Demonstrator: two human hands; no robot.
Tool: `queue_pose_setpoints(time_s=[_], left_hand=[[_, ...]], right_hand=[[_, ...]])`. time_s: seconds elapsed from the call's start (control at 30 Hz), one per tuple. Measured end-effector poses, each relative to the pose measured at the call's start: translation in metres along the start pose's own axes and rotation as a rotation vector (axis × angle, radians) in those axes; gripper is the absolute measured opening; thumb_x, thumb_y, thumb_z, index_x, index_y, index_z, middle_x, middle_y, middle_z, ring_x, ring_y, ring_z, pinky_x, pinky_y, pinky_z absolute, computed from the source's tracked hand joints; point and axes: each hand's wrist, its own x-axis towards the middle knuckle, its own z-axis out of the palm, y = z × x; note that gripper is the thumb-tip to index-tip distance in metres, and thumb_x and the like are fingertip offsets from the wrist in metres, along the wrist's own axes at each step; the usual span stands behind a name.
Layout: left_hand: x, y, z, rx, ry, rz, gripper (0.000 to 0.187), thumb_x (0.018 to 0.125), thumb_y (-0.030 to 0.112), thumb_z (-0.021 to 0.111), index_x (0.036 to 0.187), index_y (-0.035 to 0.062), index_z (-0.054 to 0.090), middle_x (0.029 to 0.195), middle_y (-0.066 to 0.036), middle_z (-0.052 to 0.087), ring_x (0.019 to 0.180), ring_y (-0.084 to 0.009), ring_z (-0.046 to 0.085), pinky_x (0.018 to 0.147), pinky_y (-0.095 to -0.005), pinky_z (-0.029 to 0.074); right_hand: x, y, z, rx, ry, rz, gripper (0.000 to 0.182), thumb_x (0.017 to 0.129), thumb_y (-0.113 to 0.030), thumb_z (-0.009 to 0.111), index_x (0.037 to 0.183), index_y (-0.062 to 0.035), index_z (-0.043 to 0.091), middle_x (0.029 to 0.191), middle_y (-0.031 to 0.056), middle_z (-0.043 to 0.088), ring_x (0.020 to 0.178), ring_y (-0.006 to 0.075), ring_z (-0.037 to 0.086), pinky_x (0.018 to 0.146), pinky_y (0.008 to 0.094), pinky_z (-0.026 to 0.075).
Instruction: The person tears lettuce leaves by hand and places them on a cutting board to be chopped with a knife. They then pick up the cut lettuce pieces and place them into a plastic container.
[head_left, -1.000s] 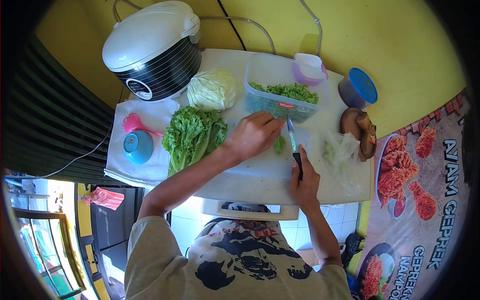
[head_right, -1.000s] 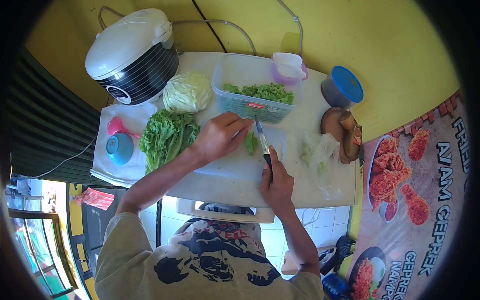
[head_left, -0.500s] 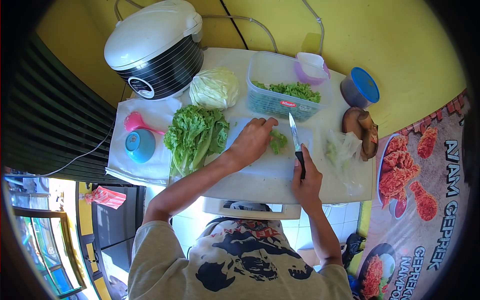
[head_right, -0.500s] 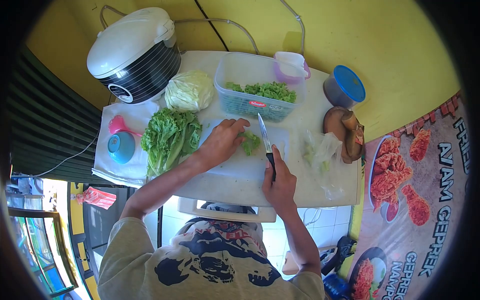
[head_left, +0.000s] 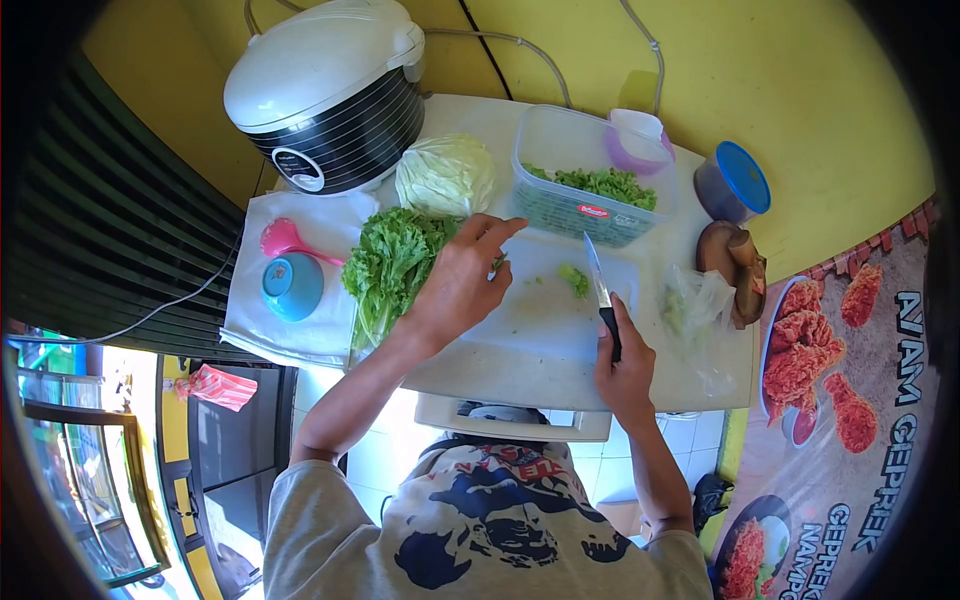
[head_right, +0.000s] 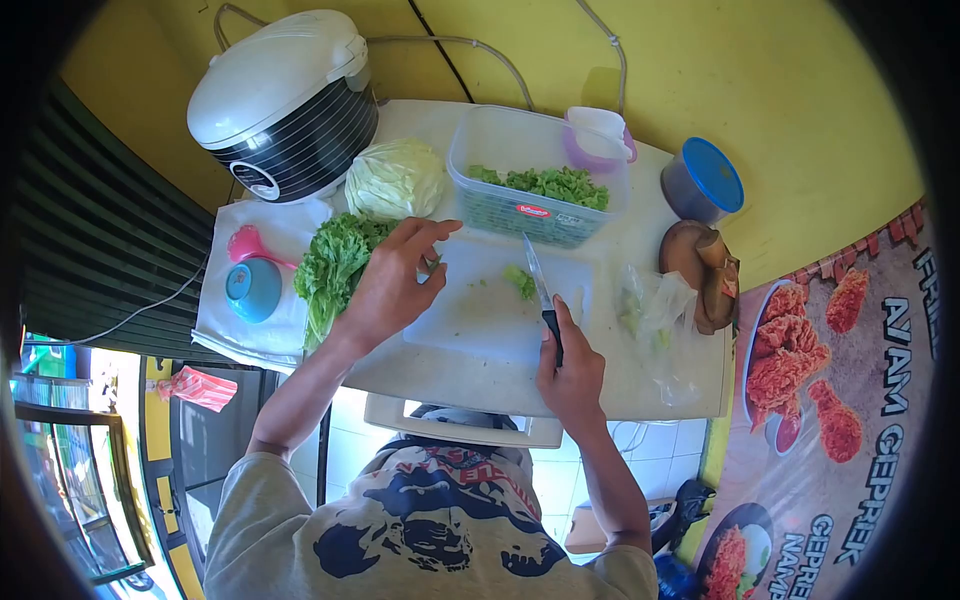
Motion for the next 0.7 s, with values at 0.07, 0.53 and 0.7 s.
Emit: queue_pose_setpoints(time_s=[0.07,0.53,0.7], left_hand=[[-0.005,0.008,0.003,-0.016,-0.035,0.001,0.048,0.091,-0.001,0.074,0.138,0.0035,0.064,0.118,-0.016,0.067,0.094,-0.0277,0.072,0.082,-0.0377,0.060],[-0.032,-0.032,0.025,0.253,-0.015,0.116,0.020,0.088,0.008,0.079,0.107,0.0033,0.076,0.101,-0.015,0.069,0.090,-0.0344,0.069,0.081,-0.0442,0.058],[-0.041,-0.031,0.036,0.238,0.101,0.056,0.017,0.088,0.007,0.079,0.103,0.0015,0.074,0.091,-0.014,0.068,0.085,-0.0327,0.070,0.075,-0.0445,0.057]], right_hand=[[0.001,-0.001,0.000,-0.011,-0.011,0.001,0.049,0.098,-0.002,0.066,0.146,-0.0023,0.059,0.097,0.0229,0.075,0.072,0.0330,0.075,0.064,0.0379,0.058],[0.004,-0.009,-0.002,0.000,-0.067,-0.027,0.047,0.097,-0.002,0.068,0.143,-0.0044,0.062,0.098,0.0192,0.077,0.073,0.0299,0.076,0.064,0.0375,0.060],[-0.002,-0.028,-0.002,-0.037,-0.251,-0.095,0.052,0.095,-0.004,0.068,0.147,-0.0110,0.062,0.085,0.0131,0.073,0.059,0.0266,0.069,0.054,0.0380,0.056]])
